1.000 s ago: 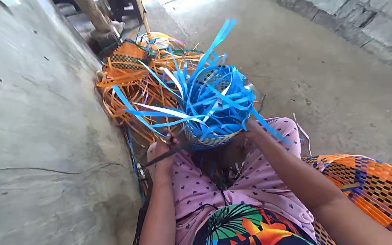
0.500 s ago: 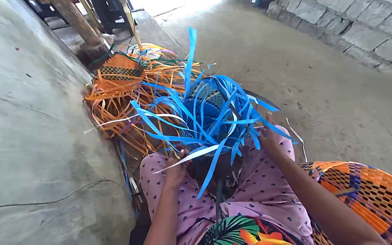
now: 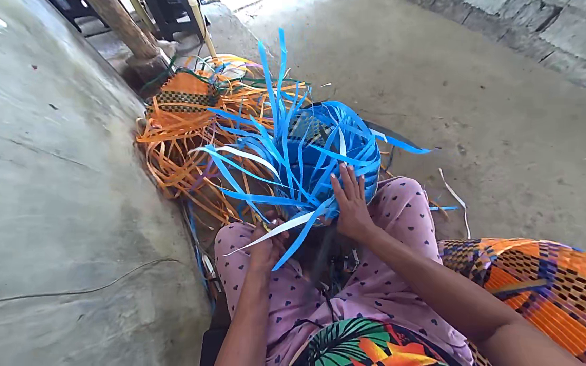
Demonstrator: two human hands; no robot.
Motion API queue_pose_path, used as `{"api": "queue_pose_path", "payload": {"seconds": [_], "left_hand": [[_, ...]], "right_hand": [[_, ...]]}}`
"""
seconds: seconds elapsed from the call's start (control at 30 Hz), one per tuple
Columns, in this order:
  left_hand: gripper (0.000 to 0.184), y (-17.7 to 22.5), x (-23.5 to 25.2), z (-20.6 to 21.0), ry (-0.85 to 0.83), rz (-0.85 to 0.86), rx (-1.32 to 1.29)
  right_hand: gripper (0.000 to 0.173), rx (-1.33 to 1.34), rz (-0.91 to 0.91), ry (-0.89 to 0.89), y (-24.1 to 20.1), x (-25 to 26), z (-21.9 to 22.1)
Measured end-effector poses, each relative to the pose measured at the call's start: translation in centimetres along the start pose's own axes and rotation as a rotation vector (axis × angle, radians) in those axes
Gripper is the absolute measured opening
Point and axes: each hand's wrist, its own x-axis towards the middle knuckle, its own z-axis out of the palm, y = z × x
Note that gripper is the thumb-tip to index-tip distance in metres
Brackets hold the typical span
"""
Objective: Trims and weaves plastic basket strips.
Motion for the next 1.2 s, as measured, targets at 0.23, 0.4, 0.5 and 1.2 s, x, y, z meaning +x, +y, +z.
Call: {"api": "queue_pose_path", "payload": {"seconds": [0.23,0.4,0.5,1.2], "left_hand": [[0.022,0.6,-0.5,-0.2,0.048,-0.008,0.040],[0.024,0.4,-0.3,-0.7,0.027,-0.004,0.018],[0.024,0.2,0.0,-1.0,0.016,0.027,0.011],[0.027,3.6,-3.7,2.8,-0.206,0.428,-0.191]], "right_hand": [[0.109,-0.025,0.131,-0.265,-1.6,5.9,1.3],[0.117,0.191,0.009,-0.494,-0.2,6.7,1.3],[0.119,0.154,-0.049,-0.520,-0.2,6.4,1.2],[0.045,-0.502,0.387,-1.463,3.5,8.2,7.7]]}}
